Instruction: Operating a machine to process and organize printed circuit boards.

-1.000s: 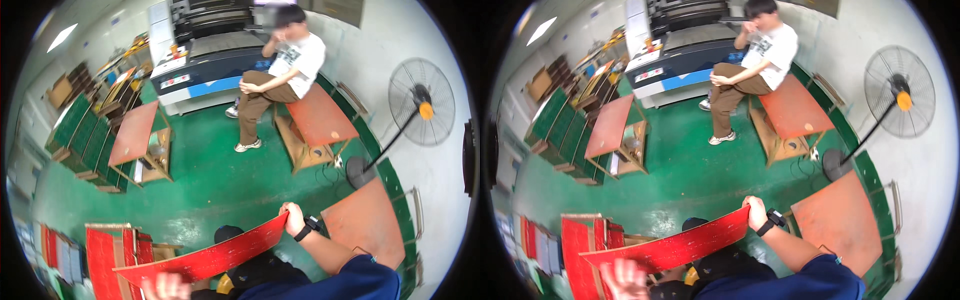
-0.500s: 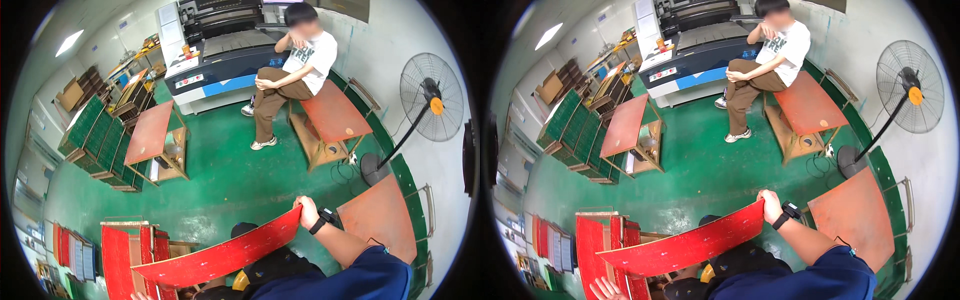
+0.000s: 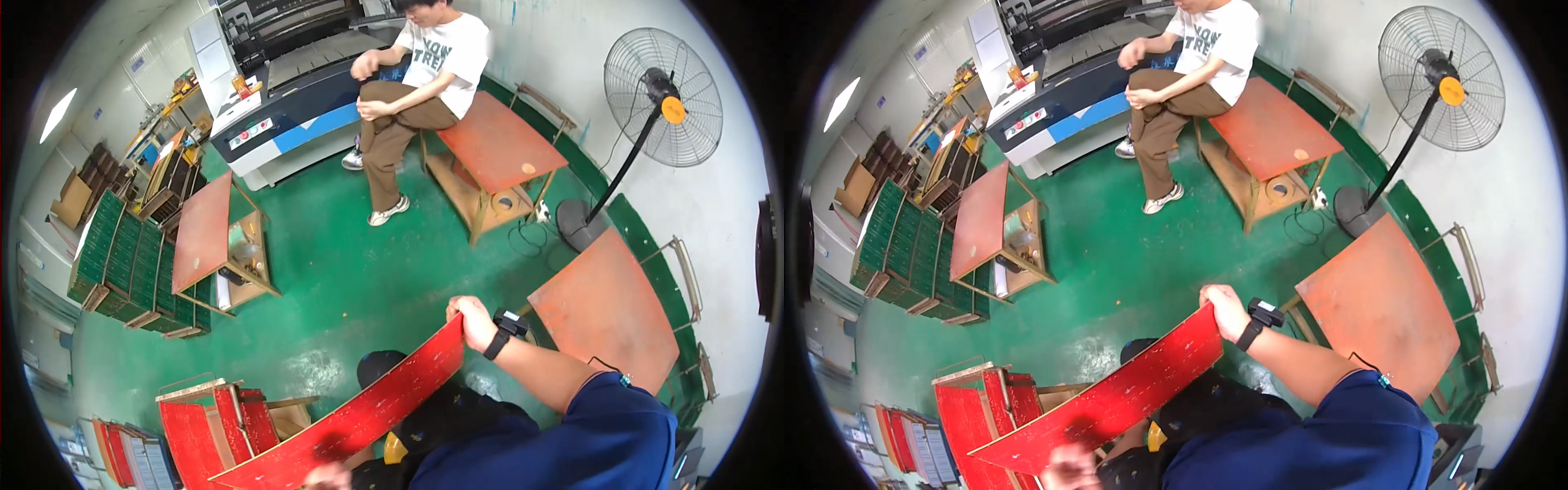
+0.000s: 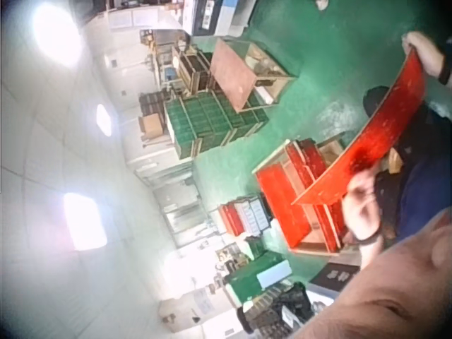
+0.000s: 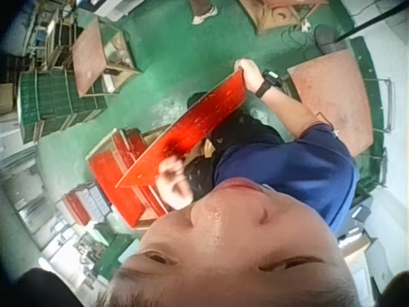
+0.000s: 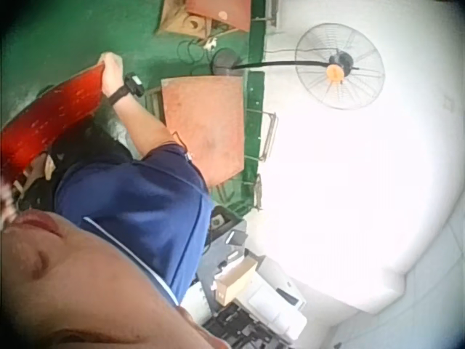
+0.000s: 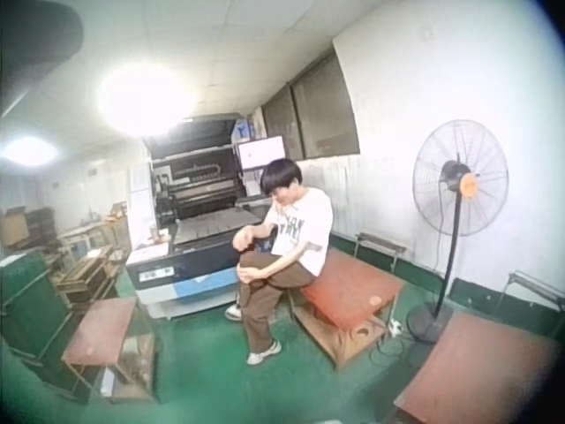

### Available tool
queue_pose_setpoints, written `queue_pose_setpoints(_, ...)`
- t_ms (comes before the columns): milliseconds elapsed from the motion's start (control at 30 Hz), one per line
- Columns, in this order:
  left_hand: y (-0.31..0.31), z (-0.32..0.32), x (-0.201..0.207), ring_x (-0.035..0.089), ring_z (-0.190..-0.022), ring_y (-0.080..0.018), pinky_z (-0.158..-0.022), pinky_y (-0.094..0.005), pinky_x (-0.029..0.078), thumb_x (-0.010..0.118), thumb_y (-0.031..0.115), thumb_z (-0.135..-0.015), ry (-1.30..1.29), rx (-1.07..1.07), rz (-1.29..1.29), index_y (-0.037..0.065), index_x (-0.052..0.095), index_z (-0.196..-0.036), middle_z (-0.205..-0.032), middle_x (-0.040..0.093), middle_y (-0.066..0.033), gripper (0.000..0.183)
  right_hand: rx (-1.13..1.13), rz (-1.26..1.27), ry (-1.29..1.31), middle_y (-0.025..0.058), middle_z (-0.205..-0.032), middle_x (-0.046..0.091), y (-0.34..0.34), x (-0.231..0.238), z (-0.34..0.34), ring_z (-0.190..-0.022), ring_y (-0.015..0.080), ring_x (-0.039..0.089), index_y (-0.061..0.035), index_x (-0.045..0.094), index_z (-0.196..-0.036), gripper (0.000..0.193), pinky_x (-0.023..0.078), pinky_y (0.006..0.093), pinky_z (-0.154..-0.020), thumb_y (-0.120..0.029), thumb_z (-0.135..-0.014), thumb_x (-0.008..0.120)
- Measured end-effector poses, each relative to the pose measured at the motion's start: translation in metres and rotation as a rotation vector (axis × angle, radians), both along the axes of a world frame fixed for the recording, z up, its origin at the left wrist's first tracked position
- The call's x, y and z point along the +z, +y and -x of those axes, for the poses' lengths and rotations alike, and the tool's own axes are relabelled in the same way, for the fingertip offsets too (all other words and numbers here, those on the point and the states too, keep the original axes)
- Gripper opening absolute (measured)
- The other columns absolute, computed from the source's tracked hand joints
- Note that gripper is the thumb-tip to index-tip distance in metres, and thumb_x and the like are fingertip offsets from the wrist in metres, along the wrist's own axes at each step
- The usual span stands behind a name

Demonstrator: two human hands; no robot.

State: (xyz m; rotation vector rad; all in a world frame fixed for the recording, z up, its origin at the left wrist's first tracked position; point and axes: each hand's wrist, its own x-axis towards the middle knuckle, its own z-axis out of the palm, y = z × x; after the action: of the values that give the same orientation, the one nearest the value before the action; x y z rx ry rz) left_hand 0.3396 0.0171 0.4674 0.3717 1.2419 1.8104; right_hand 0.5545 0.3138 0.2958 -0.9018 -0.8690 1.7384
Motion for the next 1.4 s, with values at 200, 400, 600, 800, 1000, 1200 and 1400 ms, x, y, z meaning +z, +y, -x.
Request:
queue_pose_setpoints(200,0.012,-0.024,-0.052,0.049,-0.119,-0.0395,-0.104,-0.0535,0.031,0.049,-0.003,-0.075,-0.327,-0.144,0.025,0.002,0.050,-0.068,-0.126,0.053,-0.0214,0.009,-0.020,0.032,0.025,0.0002,-0.053,0.042,0.003,-0.019,0.001,-0.050,0.0111,0.039,-0.0052,0.046,-0.056,0.029,0.031,0.0271,-0.050,-0.017,-0.082,0.045)
queue_pose_setpoints(400,0.009,0.001,-0.031,0.051,-0.115,-0.0367,-0.101,-0.0500,0.037,0.050,-0.005,-0.067,-0.220,0.133,0.035,0.004,0.050,-0.069,-0.122,0.056,-0.0200,0.010,0.020,0.018,0.007,0.0004,-0.055,0.042,0.004,-0.026,-0.004,-0.051,0.0102,0.039,-0.0055,0.046,-0.056,0.029,0.031,0.0267,-0.050,-0.018,-0.083,0.044)
queue_pose_setpoints(600,-0.043,0.059,-0.009,0.057,-0.100,-0.0283,-0.094,-0.0398,0.042,0.054,0.007,-0.078,0.256,0.315,-0.048,0.003,0.056,-0.078,-0.102,0.062,-0.0176,0.005,-0.019,0.116,0.034,-0.0005,-0.054,0.041,0.014,-0.028,-0.003,-0.050,0.0100,0.040,-0.0053,0.046,-0.057,0.028,0.031,0.0265,-0.049,-0.017,-0.083,0.046)
queue_pose_setpoints(800,-0.052,0.108,0.025,0.059,-0.094,-0.0256,-0.089,-0.0389,0.046,0.054,0.015,-0.088,0.806,0.745,0.106,0.002,0.058,-0.097,-0.098,0.063,-0.0149,0.016,-0.105,0.258,0.103,0.0002,-0.054,0.042,0.022,-0.029,0.000,-0.049,0.0117,0.041,-0.0052,0.047,-0.057,0.029,0.033,0.0280,-0.049,-0.018,-0.083,0.046)
queue_pose_setpoints(1000,0.022,0.091,0.015,0.055,-0.103,-0.0262,-0.095,-0.0374,0.041,0.051,0.024,-0.094,0.828,0.564,0.316,0.002,0.044,-0.123,-0.113,0.056,-0.0151,0.037,-0.041,0.150,0.047,0.0012,-0.055,0.045,0.016,-0.050,-0.018,-0.052,0.0119,0.043,-0.0049,0.048,-0.056,0.029,0.033,0.0289,-0.050,-0.018,-0.082,0.044)
queue_pose_setpoints(1200,0.073,0.086,0.045,0.054,-0.080,-0.0172,-0.079,-0.0310,0.043,0.054,0.023,-0.093,1.369,0.802,0.434,0.004,0.050,-0.071,-0.088,0.061,-0.0115,0.029,0.006,0.079,0.014,0.0019,-0.054,0.044,0.018,-0.034,-0.027,-0.051,0.0121,0.041,-0.0025,0.047,-0.055,0.027,0.032,0.0288,-0.050,-0.016,-0.079,0.043)
queue_pose_setpoints(1400,0.082,0.164,0.010,0.058,-0.079,-0.0213,-0.076,-0.0307,0.050,0.047,0.019,-0.090,0.662,0.431,0.172,0.006,0.051,-0.068,-0.082,0.059,-0.0099,0.026,-0.072,0.210,0.218,0.0042,-0.047,0.034,0.013,-0.057,-0.049,-0.046,0.0174,0.036,-0.0097,0.034,-0.050,0.029,0.030,0.0310,-0.048,-0.016,-0.077,0.043)
